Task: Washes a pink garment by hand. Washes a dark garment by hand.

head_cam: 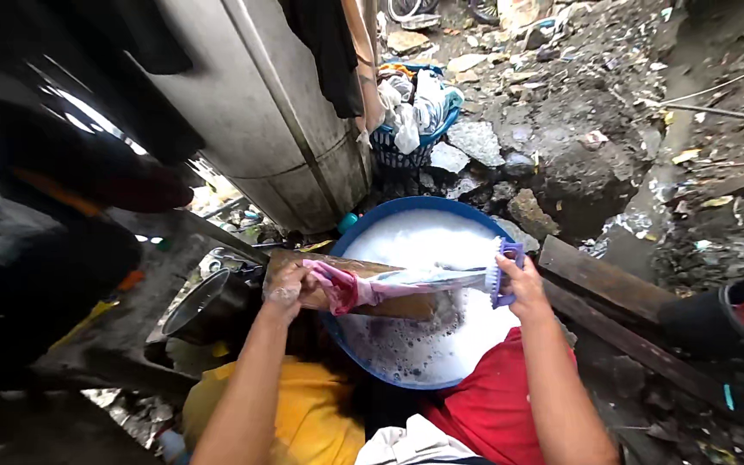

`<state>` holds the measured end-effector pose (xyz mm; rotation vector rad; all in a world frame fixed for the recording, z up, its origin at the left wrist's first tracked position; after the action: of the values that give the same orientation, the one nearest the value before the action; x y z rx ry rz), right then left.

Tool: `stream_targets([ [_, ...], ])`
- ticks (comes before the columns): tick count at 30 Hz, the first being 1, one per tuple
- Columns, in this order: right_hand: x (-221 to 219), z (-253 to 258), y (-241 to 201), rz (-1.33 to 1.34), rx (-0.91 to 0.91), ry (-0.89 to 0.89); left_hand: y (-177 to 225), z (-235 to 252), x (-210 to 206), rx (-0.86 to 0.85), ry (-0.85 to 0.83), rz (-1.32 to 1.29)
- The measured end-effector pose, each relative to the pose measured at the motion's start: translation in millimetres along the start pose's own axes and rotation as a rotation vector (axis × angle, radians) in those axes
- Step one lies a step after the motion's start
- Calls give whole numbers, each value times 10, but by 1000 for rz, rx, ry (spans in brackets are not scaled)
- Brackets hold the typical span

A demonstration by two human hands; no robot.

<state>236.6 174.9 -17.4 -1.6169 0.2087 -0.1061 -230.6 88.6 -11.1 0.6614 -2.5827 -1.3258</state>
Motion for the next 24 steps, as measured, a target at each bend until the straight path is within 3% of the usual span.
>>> stream_targets([
  [3, 161, -95, -435, 39, 94, 17, 348, -237, 320, -127, 21, 221],
  [6, 278, -180, -806, 139, 169, 33, 618, -466, 638, -158, 15, 134],
  [9, 158, -50, -852, 252, 216, 54, 717, -388, 822, -114, 117, 21],
  [12, -145, 233, -374, 120, 132, 122, 543, 37, 769, -122, 306, 314],
  [15, -391, 308, 329, -24, -90, 142, 95, 326, 177, -144, 305, 809],
  [18, -660, 251, 709, -51, -163, 111, -441, 340, -462, -155, 273, 1239],
  [21, -925, 189, 908, -109, -169, 67, -722, 398, -708, -262, 264, 1361],
  [24, -1367, 140, 1001, -207, -84, -36, -513, 441, -546, -347, 276, 1304],
])
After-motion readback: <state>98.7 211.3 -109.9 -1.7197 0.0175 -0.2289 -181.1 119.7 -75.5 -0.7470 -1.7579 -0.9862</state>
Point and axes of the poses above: each hand's wrist, its own z-axis towards the middle knuckle, its own x-axis out of the back of the hand, y = z × x, the point moved 10 cm from there along z, towards the middle knuckle, and after that the axes turned 14 degrees about x, right-handed, at the moved point
